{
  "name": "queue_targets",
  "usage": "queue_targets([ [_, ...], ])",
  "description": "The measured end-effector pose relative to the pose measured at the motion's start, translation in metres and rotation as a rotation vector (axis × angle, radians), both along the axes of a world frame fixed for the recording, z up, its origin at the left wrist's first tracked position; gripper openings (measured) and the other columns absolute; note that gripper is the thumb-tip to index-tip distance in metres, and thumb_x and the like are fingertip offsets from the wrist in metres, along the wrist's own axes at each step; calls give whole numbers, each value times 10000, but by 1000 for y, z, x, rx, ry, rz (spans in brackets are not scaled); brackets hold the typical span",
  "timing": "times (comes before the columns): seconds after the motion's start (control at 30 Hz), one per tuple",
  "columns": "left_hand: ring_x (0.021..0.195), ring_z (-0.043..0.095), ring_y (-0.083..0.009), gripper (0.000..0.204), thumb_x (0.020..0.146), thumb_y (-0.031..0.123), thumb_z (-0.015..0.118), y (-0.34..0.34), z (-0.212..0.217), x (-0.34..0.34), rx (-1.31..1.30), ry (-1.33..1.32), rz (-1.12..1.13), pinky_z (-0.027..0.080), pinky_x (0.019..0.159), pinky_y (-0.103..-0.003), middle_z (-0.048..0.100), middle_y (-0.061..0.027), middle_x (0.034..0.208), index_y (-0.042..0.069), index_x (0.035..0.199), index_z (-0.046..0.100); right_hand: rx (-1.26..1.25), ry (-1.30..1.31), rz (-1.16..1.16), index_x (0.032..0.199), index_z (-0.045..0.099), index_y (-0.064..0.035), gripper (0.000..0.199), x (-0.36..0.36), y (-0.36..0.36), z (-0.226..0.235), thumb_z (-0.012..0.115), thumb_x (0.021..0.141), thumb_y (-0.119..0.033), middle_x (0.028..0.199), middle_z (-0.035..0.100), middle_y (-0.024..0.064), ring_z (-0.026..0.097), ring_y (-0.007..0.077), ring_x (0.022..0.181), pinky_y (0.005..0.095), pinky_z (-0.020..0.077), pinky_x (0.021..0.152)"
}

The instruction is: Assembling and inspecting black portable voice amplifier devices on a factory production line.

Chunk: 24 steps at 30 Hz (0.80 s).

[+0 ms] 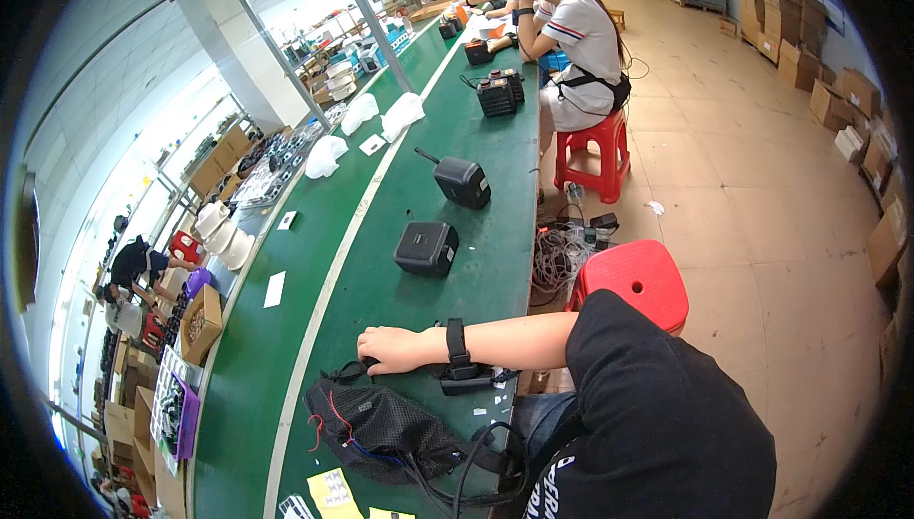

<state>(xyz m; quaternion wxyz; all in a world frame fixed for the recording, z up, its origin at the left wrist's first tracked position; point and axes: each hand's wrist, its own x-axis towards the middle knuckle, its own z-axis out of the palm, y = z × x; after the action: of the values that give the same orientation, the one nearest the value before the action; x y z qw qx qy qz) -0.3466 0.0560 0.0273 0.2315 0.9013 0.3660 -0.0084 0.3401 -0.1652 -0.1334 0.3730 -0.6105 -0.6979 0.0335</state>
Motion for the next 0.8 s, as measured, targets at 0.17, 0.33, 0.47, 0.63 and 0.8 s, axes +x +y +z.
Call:
queue_targets([
  [0.17,1111,426,-357,506,908,360,495,-5,-3,17,-39,-73,-33,330,981,-388,459,-220,1200,-32,1222,430,-76,-7,6,968,589,-8,294,-2,-2,8,666,774,-215,1026,568,109,510,283,1021,381,428,888],
  [0.33,1096,429,-351,495,908,365,493,-15,-2,35,-75,-147,-64,331,973,-384,462,-214,1184,-26,1207,438,-88,-5,0,963,590,-8,293,-2,-3,9,671,769,-212,1016,569,110,512,285,1017,381,430,883],
  [0.47,1084,430,-346,486,909,368,492,-23,-1,51,-102,-207,-88,332,967,-381,464,-209,1171,-22,1195,445,-11,2,-1,944,615,-23,293,-1,2,0,683,749,-232,963,565,113,515,288,978,386,445,847],
  [0.63,1069,433,-339,476,909,373,490,-35,4,73,-135,-279,-121,333,960,-377,466,-202,1156,-16,1180,454,1,-10,1,947,612,-24,290,0,2,-2,678,752,-228,959,560,114,513,288,969,389,443,842],
  [0.8,1055,435,-333,466,909,378,488,-45,10,100,-165,-351,-162,334,953,-373,469,-196,1140,-11,1165,462,-6,-5,-2,957,612,-22,295,-1,1,-2,676,754,-227,964,563,116,513,290,974,389,443,846],
])
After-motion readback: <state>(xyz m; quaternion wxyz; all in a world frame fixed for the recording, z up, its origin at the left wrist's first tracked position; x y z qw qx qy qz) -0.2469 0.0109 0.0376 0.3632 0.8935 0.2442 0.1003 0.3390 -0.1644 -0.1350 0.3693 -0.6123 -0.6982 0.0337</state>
